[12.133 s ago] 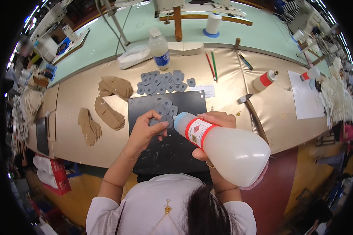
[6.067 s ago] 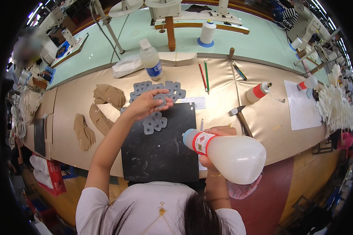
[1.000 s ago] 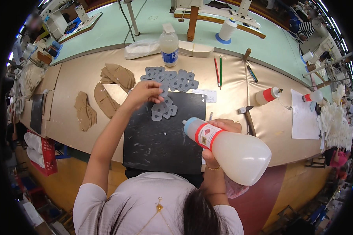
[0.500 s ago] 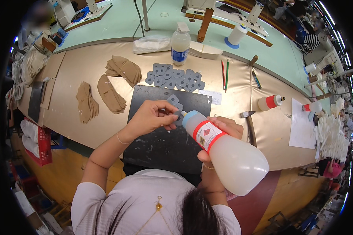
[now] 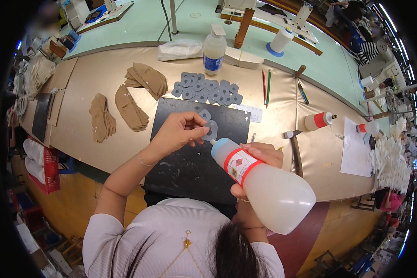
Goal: The person applies glue from a squeeze bottle onto small gray circular pieces on a black mat. They handle each piece one at a time, apply glue, and place the pieces back on the mat. The process repeats throughout the clip.
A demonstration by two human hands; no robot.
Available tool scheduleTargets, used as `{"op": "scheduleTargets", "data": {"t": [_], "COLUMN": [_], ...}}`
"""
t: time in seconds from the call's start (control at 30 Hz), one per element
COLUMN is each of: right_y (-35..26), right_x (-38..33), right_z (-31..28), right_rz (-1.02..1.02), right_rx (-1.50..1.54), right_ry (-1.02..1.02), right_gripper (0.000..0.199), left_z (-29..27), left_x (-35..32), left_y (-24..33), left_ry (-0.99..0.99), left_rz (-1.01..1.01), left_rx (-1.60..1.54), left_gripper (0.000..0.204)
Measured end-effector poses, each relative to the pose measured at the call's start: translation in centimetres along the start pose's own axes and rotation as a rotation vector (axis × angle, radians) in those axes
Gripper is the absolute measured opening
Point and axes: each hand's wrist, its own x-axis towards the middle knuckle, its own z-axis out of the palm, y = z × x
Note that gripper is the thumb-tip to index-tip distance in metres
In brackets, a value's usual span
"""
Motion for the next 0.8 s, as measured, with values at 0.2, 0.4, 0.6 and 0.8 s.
{"op": "scheduleTargets", "data": {"t": [0.2, 0.4, 0.6, 0.8], "right_y": [0.1, 0.5, 0.9, 0.2], "right_x": [-0.2, -0.3, -0.8, -0.5], "right_z": [0.5, -0.4, -0.7, -0.6], "right_rz": [-0.004, 0.128, 0.241, 0.277], "right_rx": [-0.015, 0.032, 0.192, 0.127], "right_ry": [0.030, -0.051, 0.147, 0.125], "right_gripper": [0.087, 0.085, 0.083, 0.084], "left_z": [0.5, 0.6, 0.0, -3.5], "left_x": [-0.2, -0.1, 2.5, 9.5], "left_y": [0.1, -0.1, -1.0, -3.6], "left_ry": [0.033, 0.045, 0.028, 0.283], "left_rz": [0.073, 0.054, 0.005, 0.065], "left_rx": [0.104, 0.102, 0.116, 0.553], "left_gripper": [0.017, 0.016, 0.018, 0.038]}}
